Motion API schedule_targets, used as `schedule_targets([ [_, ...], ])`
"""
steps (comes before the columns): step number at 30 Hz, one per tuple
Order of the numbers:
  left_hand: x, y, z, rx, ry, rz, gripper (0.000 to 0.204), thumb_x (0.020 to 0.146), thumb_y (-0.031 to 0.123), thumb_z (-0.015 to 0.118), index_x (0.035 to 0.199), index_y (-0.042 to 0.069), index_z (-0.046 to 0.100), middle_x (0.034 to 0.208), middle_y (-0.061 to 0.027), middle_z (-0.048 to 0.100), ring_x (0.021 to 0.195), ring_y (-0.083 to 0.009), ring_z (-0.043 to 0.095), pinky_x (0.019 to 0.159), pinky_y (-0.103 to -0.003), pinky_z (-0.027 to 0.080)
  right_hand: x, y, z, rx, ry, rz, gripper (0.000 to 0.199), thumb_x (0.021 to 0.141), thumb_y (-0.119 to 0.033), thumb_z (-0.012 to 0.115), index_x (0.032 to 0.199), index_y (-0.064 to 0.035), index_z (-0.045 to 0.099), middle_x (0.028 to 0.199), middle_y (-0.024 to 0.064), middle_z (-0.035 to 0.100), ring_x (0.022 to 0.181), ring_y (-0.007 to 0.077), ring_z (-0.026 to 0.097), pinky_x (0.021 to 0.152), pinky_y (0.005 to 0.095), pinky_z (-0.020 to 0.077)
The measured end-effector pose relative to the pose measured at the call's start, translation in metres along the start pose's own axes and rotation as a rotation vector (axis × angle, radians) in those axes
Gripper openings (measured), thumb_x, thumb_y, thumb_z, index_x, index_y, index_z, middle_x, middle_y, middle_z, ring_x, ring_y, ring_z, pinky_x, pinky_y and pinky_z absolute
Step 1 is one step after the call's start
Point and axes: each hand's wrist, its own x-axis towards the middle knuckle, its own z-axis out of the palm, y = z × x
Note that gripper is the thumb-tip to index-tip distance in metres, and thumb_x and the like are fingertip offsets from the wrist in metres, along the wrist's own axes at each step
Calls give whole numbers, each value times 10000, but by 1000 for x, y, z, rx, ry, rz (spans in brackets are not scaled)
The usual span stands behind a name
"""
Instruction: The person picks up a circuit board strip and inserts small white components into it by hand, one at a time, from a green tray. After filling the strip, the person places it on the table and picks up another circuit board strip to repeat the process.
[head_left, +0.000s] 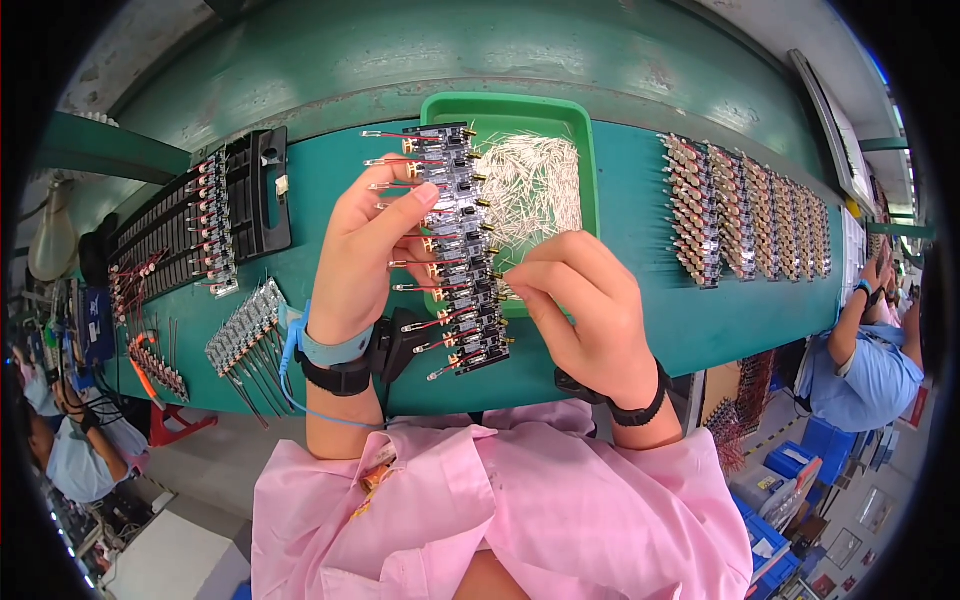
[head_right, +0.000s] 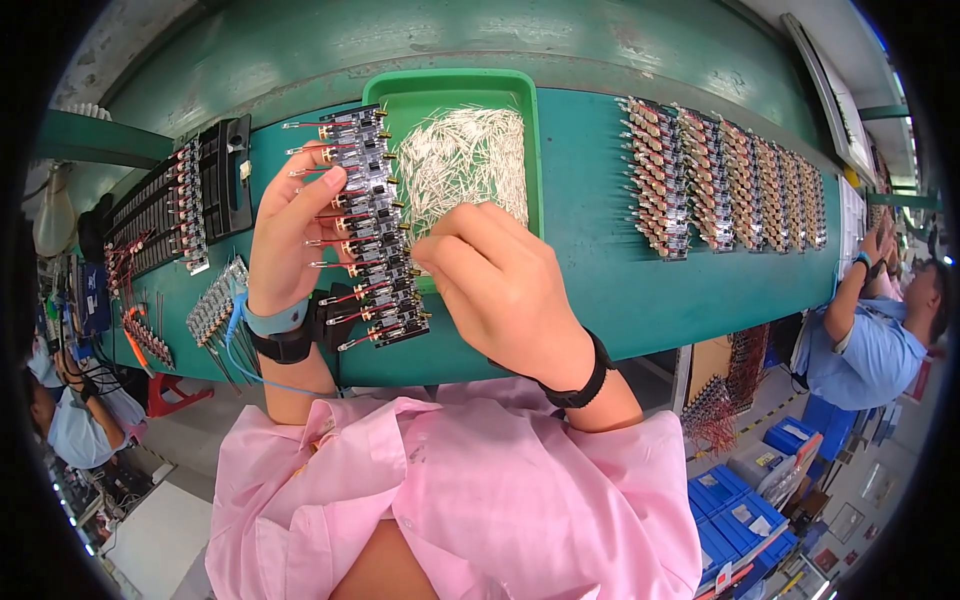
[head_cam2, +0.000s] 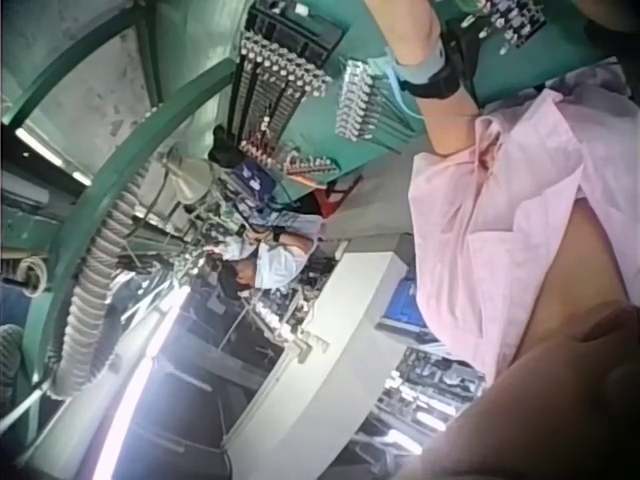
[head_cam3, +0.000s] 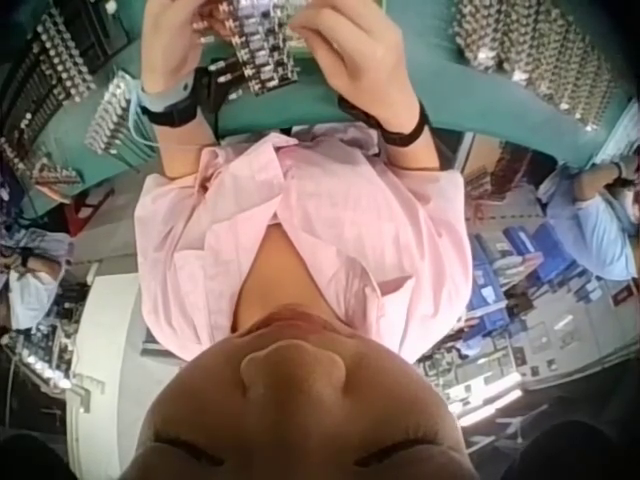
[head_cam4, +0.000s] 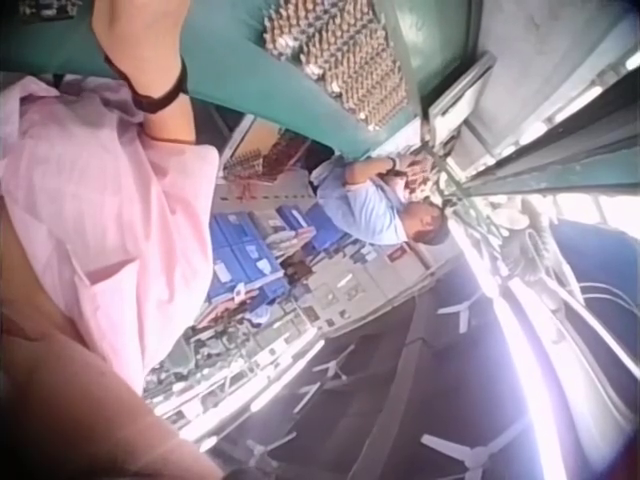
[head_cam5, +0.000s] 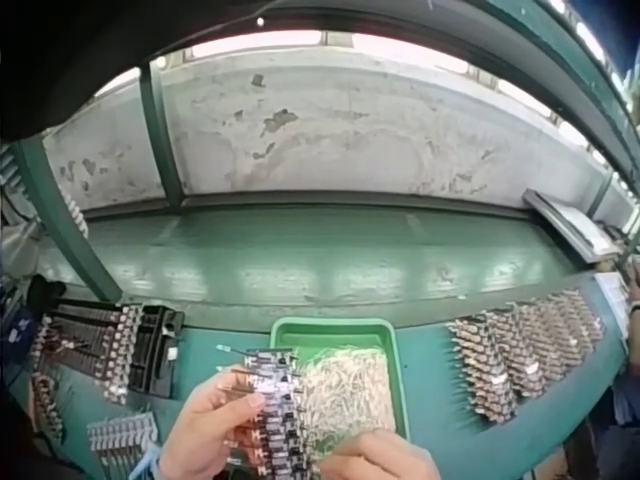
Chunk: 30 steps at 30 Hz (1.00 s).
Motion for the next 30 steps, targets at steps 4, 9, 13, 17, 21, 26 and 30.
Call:
schedule_targets([
  [4,-1,1,1,-5,-6,10,202,845,157,543,999,39,484,700,-36,573,467,-82,530,382,-211,439,-1,0,0,-73,-14,-38,176,636,74,635,789,3,583,739,91,542,656,237,530,557,309,419],
  [9,-1,2,1,3,-2,-8,203,847,159,540,999,40,479,710,-45,580,478,-86,540,380,-211,438,-2,3,3,-99,10,-85,189,615,72,645,782,3,589,726,88,546,626,236,523,530,312,415],
  [13,-2,3,2,0,-1,-11,206,847,161,539,1002,40,477,717,-49,583,483,-85,544,378,-210,438,-2,3,4,-124,31,-121,201,596,79,644,776,10,587,717,89,544,602,235,517,505,311,409],
  [17,-2,2,2,-6,-15,-5,208,847,161,540,1003,39,476,719,-49,584,485,-82,544,378,-209,439,-2,4,5,-182,42,-164,210,571,64,623,770,13,580,715,83,530,591,224,505,491,305,407],
  [21,-1,-1,2,-7,5,6,206,847,160,541,1001,39,476,718,-46,585,484,-79,543,378,-209,439,-2,4,5,-239,40,-196,214,552,44,596,763,16,574,714,77,517,588,212,496,488,300,408],
  [26,-1,1,2,-6,5,5,205,848,161,544,998,40,476,711,-39,581,483,-79,543,378,-209,439,0,0,3,-266,12,-208,221,545,68,614,759,27,580,712,90,539,575,222,506,474,302,405],
  [30,-1,1,1,-17,-5,10,205,848,163,543,999,41,475,705,-37,578,485,-80,548,380,-208,440,0,0,3,-280,4,-222,220,542,56,606,758,27,580,711,90,539,572,218,504,472,300,404],
])
